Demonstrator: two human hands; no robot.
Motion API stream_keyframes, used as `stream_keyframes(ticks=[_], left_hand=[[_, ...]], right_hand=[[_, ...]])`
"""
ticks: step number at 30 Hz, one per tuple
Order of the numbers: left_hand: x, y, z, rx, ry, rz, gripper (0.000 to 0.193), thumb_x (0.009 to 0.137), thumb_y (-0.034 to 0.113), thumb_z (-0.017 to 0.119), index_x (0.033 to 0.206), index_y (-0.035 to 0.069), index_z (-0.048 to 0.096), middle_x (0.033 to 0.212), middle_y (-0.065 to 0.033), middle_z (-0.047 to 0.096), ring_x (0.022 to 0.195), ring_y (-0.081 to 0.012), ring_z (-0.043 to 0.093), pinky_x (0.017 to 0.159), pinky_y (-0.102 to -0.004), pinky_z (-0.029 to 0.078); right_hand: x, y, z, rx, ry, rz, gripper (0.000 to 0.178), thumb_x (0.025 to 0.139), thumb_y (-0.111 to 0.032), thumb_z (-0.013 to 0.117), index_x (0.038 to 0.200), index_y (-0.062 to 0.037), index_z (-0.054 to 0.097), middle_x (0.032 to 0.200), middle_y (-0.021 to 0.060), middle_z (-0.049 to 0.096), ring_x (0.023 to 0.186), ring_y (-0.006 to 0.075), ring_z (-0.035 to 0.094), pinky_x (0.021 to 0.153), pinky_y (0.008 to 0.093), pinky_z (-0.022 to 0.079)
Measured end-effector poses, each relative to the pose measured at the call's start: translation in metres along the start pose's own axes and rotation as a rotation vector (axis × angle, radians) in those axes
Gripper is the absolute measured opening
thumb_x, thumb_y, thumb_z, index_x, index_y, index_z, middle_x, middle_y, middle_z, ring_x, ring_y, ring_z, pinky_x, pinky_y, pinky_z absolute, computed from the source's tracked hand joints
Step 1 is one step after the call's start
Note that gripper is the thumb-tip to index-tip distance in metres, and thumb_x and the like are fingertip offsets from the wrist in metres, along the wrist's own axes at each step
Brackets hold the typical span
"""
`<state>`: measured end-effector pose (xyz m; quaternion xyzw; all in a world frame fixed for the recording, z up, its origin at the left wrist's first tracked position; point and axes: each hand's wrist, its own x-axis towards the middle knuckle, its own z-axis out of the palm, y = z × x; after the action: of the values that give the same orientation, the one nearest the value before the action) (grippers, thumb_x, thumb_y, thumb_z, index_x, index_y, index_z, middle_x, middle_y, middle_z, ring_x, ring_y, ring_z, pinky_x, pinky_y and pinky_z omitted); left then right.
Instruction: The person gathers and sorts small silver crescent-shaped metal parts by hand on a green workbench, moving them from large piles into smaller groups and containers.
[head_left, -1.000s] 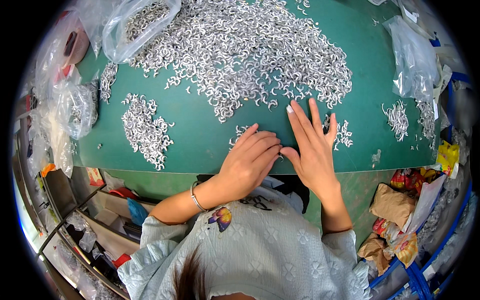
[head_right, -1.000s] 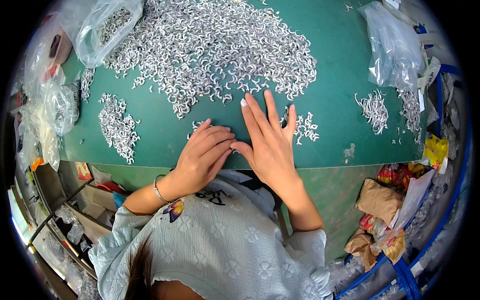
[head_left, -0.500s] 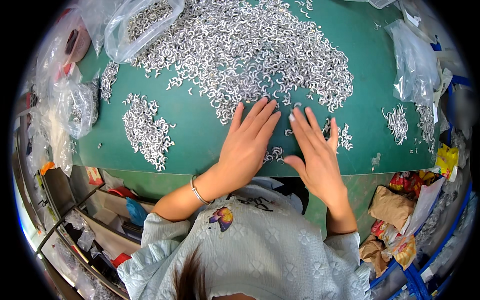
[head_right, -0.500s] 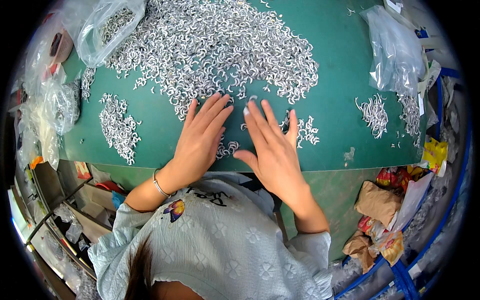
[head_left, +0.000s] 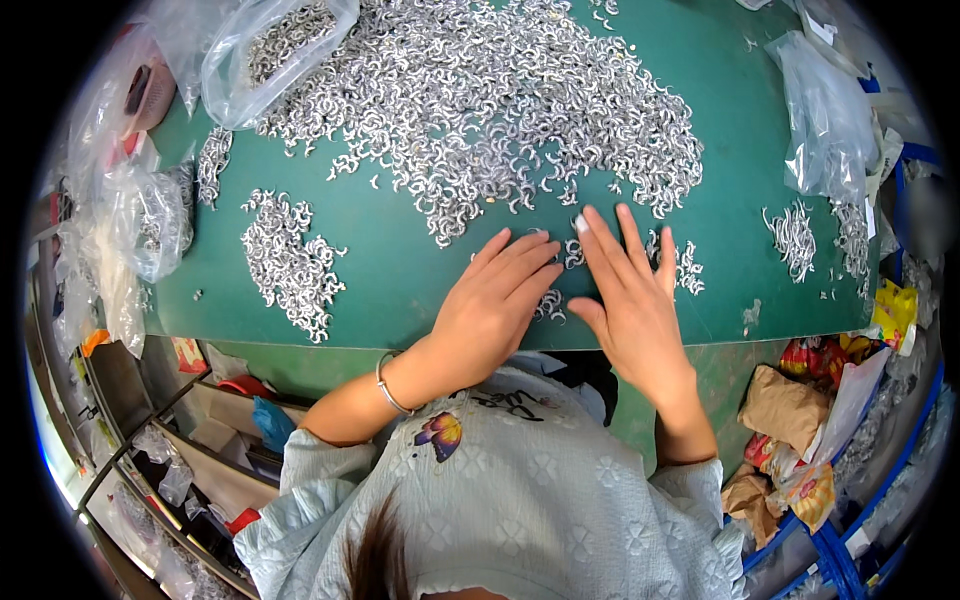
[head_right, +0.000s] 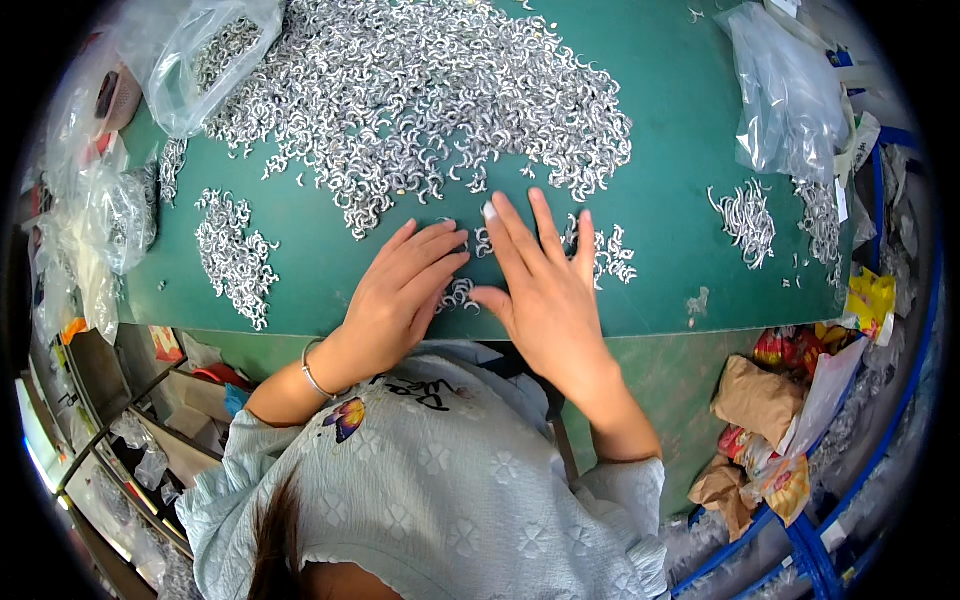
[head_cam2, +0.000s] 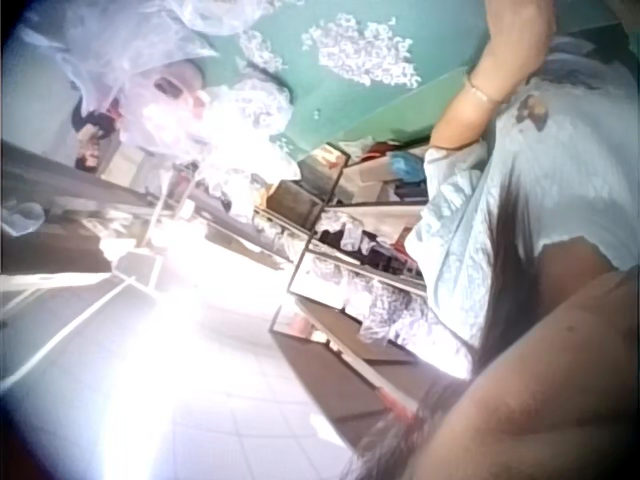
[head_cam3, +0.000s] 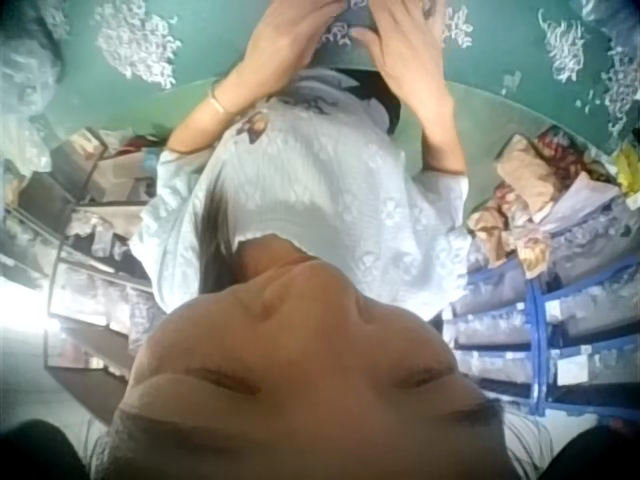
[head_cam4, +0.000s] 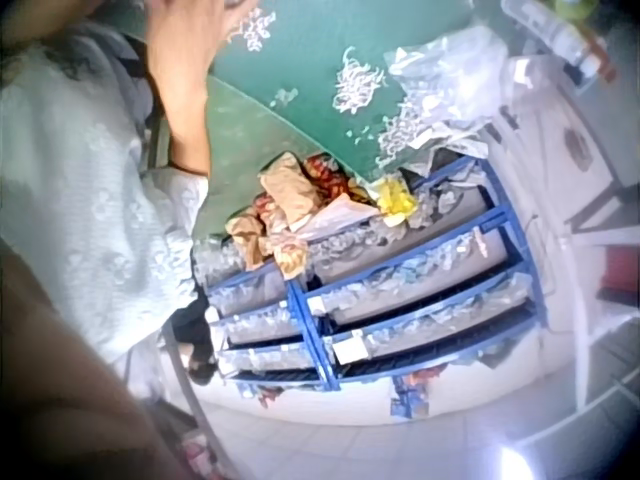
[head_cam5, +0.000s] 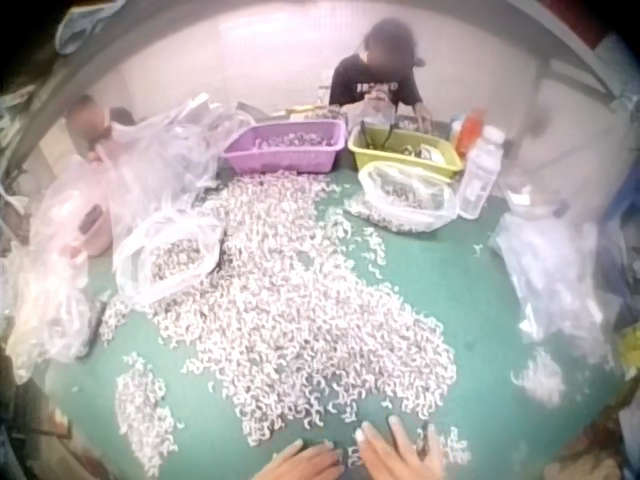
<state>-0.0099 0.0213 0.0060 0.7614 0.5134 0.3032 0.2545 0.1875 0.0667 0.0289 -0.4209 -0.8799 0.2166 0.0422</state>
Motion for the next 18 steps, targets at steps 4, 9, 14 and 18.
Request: stream_keyframes(ticks=[4,9,14,18], left_hand=[[-0.005,-0.006,-0.005,-0.055,0.052,-0.018,0.039,0.080,-0.010,0.059,0.117,0.000,0.062,0.126,-0.0142,0.061,0.123,-0.0320,0.055,0.108,-0.0494,0.038],[0.001,-0.005,-0.005,0.060,0.043,-0.027,0.041,0.077,-0.012,0.055,0.116,-0.001,0.063,0.123,-0.0148,0.062,0.119,-0.0324,0.057,0.107,-0.0487,0.040],[-0.004,-0.008,-0.003,-0.026,0.066,-0.014,0.042,0.075,-0.014,0.052,0.114,-0.002,0.063,0.121,-0.0163,0.062,0.116,-0.0340,0.058,0.105,-0.0487,0.041],[0.001,-0.007,-0.005,-0.006,0.096,-0.004,0.042,0.074,-0.013,0.053,0.113,-0.002,0.063,0.120,-0.0163,0.062,0.116,-0.0347,0.057,0.105,-0.0492,0.041]], right_hand=[[-0.015,-0.006,-0.008,0.080,-0.087,-0.012,0.064,0.084,-0.028,0.069,0.138,-0.0006,0.048,0.153,0.0079,0.037,0.146,0.0350,0.023,0.112,0.0658,0.013],[-0.011,-0.002,-0.003,0.011,-0.036,0.035,0.061,0.085,-0.023,0.067,0.139,-0.0019,0.047,0.153,0.0074,0.036,0.146,0.0356,0.022,0.112,0.0658,0.012],[-0.009,0.002,-0.009,0.116,0.025,0.033,0.061,0.084,-0.022,0.069,0.139,-0.0043,0.048,0.152,0.0054,0.037,0.146,0.0356,0.023,0.110,0.0679,0.013],[0.016,0.005,0.002,0.024,0.126,-0.003,0.059,0.085,-0.019,0.069,0.139,-0.0070,0.049,0.152,0.0030,0.038,0.145,0.0345,0.025,0.110,0.0669,0.014]])
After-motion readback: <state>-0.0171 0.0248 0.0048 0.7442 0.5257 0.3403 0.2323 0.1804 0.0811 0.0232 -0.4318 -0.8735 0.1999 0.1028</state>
